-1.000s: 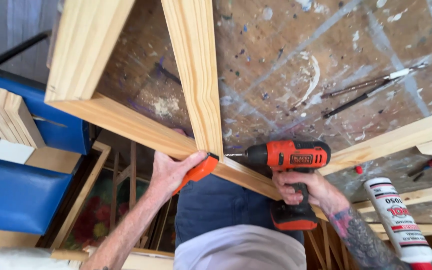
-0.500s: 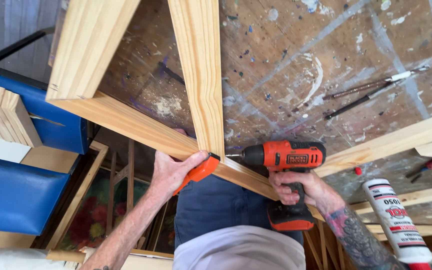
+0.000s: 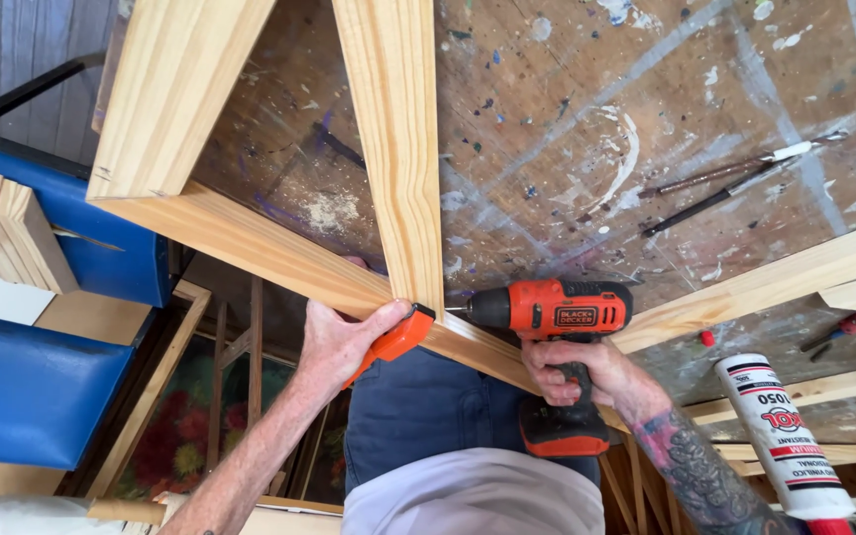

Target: Assembling a wooden frame using clamps and a power drill

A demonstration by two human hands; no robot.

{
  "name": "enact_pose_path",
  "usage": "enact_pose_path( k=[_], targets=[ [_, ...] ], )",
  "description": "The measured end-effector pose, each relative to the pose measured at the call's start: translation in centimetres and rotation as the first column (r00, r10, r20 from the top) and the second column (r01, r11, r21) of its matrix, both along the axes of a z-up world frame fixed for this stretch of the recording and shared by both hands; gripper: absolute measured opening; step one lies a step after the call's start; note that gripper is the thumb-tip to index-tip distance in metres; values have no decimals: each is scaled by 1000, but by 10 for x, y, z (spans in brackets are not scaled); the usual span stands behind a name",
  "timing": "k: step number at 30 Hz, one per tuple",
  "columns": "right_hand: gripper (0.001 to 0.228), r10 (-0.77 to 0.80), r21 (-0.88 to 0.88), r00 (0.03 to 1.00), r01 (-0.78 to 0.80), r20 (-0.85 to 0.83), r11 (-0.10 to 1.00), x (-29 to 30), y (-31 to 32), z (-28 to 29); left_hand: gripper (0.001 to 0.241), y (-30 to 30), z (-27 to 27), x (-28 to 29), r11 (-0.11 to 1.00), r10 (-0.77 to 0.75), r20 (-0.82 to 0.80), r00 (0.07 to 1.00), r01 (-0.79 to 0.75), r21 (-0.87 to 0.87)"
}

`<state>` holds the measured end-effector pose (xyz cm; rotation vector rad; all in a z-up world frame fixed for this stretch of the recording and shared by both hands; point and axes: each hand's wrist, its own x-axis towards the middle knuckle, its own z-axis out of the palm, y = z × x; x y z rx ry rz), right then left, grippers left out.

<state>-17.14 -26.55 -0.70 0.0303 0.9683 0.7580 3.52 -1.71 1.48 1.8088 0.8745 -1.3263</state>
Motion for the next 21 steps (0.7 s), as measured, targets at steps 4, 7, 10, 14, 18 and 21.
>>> enact_pose_path(
  k=[4,7,10,14,18,21],
  targets=[
    [18,-6,1,1000,6,20,1000,12,5,2,61,4,-2,0,1000,2,-9,1000,-1,9],
    [19,-17,1,1000,17,17,1000,5,8,2,65,2,0,-2,1000,-6,-2,1000,6,-2],
    [19,-20,20,1000,20,14,1000,5,11,-4,66,1,2,1,1000,5,22,1000,-5,-15],
    [18,-31,25,999,31,-9,999,2,12,-3,59,7,-3,-6,999,9,24,1000,-8,-31],
    [18,-24,21,1000,24,-7,999,-11,15,-9,55,5,-5,-4,999,31,19,999,-30,-43],
    [18,-19,28,1000,18,19,999,-17,19,-12,62,4,1,0,1000,8,10,1000,-8,-23]
  ],
)
